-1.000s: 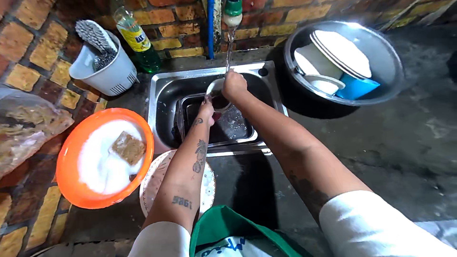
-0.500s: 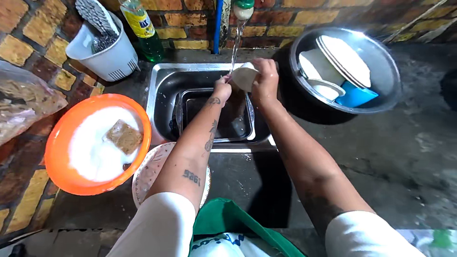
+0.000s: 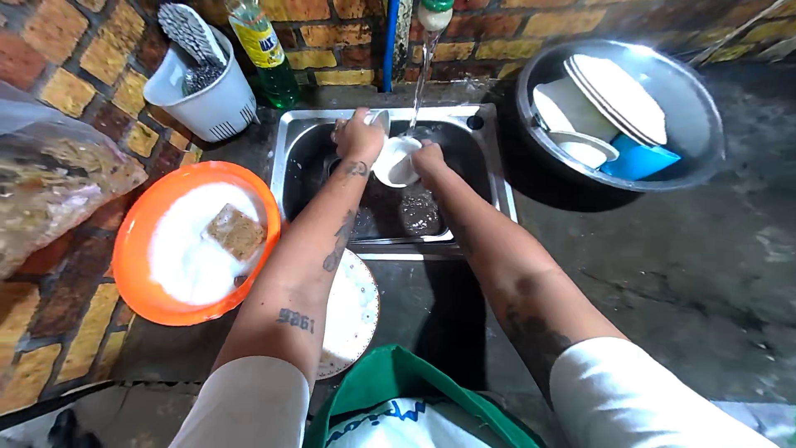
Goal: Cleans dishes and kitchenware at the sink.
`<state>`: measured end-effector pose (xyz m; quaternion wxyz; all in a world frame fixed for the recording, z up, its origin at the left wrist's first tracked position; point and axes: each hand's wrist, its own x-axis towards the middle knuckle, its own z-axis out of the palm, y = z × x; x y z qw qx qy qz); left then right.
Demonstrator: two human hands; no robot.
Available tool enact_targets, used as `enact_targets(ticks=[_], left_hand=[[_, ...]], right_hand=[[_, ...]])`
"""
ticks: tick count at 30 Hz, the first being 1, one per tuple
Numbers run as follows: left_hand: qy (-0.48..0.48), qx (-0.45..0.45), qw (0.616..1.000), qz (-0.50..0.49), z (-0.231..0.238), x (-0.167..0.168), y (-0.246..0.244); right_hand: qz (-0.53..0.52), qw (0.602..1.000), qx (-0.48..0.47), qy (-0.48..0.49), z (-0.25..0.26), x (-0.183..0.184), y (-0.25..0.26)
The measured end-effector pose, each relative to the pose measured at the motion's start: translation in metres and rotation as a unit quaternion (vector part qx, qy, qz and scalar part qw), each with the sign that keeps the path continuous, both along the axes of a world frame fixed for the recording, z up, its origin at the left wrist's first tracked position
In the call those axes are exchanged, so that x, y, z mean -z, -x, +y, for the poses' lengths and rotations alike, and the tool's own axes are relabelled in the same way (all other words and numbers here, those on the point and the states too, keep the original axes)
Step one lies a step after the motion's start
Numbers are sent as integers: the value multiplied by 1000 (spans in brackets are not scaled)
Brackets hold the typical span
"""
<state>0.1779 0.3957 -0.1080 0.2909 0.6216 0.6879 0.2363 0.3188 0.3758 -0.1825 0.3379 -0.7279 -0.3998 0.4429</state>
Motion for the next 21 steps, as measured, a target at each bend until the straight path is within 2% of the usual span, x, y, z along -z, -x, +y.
enact_targets(ticks=[3, 5, 7, 10, 11, 13, 15, 16, 18, 19, 20, 21], left_hand=[[90, -32, 990, -106, 9, 18, 38], [145, -49, 967, -205, 0, 20, 56], [181, -52, 939, -289, -12, 20, 66], [165, -36, 922, -348, -27, 15, 71], [142, -34, 931, -335, -30, 11, 73], [57, -13, 968, -244, -32, 5, 83], [-71, 47, 990, -109, -36, -12, 95], [-134, 83, 987, -32, -42, -25, 102], [-229, 117, 962, 91, -61, -52, 118], [-249, 109, 953, 132, -73, -65, 129], [-246, 85, 952, 162, -87, -78, 142], [-218, 51, 957, 187, -101, -91, 158]], right_hand=[[-128, 986, -74, -77, 1, -32, 14], [-151, 973, -90, -147, 1, -43, 25], [-81, 980, -62, -173, 2, -45, 41], [132, 983, -26, -127, 0, -53, 66], [209, 971, -30, -114, 0, -55, 70], [347, 928, -59, -119, 2, -51, 70], [419, 897, -58, -130, 5, -49, 65], [434, 890, -23, -135, 6, -49, 61], [416, 896, 91, -123, 8, -51, 54], [369, 917, 119, -98, 8, -53, 50], [293, 948, 108, -66, 5, -53, 47], [199, 978, 57, -35, -1, -53, 46]])
